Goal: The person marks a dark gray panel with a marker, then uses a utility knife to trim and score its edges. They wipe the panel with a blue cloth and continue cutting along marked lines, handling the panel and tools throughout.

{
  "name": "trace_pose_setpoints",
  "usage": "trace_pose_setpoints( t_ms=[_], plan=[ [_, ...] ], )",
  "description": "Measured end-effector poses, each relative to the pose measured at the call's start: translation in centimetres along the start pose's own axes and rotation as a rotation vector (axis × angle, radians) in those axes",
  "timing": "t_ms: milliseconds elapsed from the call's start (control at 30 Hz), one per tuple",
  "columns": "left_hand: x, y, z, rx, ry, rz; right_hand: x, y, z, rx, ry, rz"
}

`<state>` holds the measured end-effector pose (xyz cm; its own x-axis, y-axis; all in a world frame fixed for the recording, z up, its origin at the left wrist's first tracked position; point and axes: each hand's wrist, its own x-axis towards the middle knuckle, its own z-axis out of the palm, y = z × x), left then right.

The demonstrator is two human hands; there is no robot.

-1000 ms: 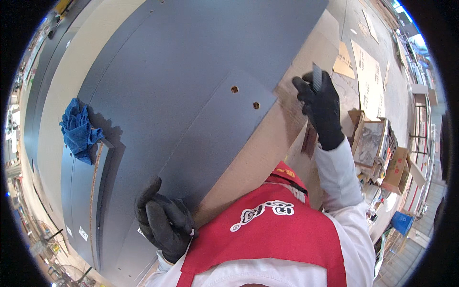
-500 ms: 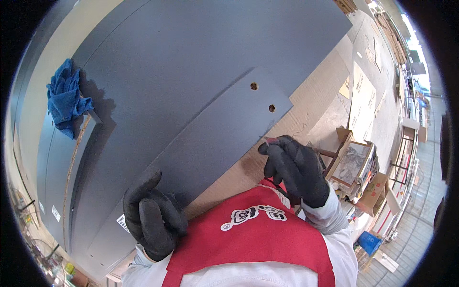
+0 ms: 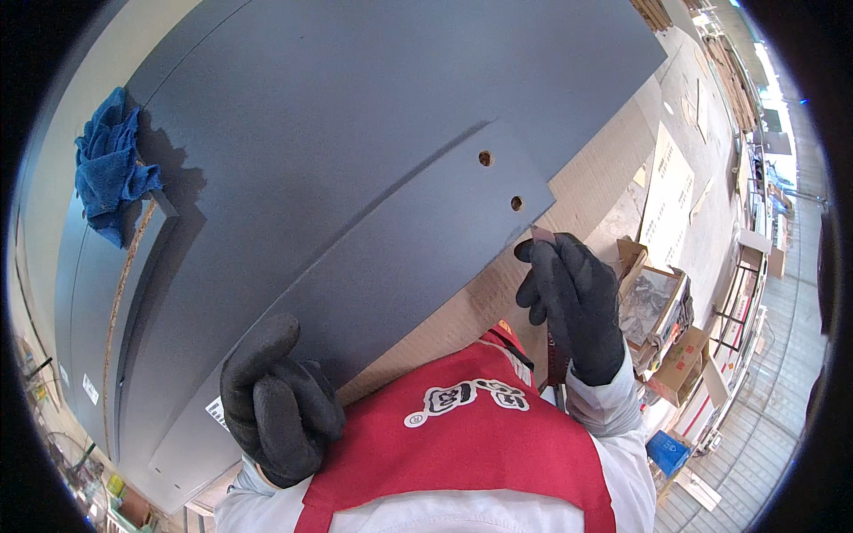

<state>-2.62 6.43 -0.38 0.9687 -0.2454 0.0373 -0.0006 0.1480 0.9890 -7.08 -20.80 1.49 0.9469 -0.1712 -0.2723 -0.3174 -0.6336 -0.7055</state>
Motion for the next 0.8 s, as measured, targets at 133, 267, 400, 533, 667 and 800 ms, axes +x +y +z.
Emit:
trace_pose_setpoints(
  t_ms=[133,267,400,533,667,800],
  plan=[
    [0.4,0.0,0.1,-0.02,-0.037,0.024,-0.6,0.2,1.0,-0.169,-0.044,-0.285],
    [0.4,0.1,0.1,0.001,-0.041,0.023,-0.5,0.3,1.2,-0.198,-0.075,-0.374],
    [0.5,0.2,0.1,0.001,-0.049,0.023,0.6,-1.1,-0.9,0.109,-0.061,0.203],
    [0.3,0.2,0.0,0.02,-0.037,0.01,1.5,0.3,-2.2,0.147,0.098,0.204],
    [0.5,0.4,0.0,0.01,-0.05,0.001,0.7,1.2,-1.3,0.372,-0.001,0.211],
    [0.5,0.3,-0.1,-0.009,-0.071,0.003,0.0,1.8,1.1,0.699,-0.198,0.144]
  ],
)
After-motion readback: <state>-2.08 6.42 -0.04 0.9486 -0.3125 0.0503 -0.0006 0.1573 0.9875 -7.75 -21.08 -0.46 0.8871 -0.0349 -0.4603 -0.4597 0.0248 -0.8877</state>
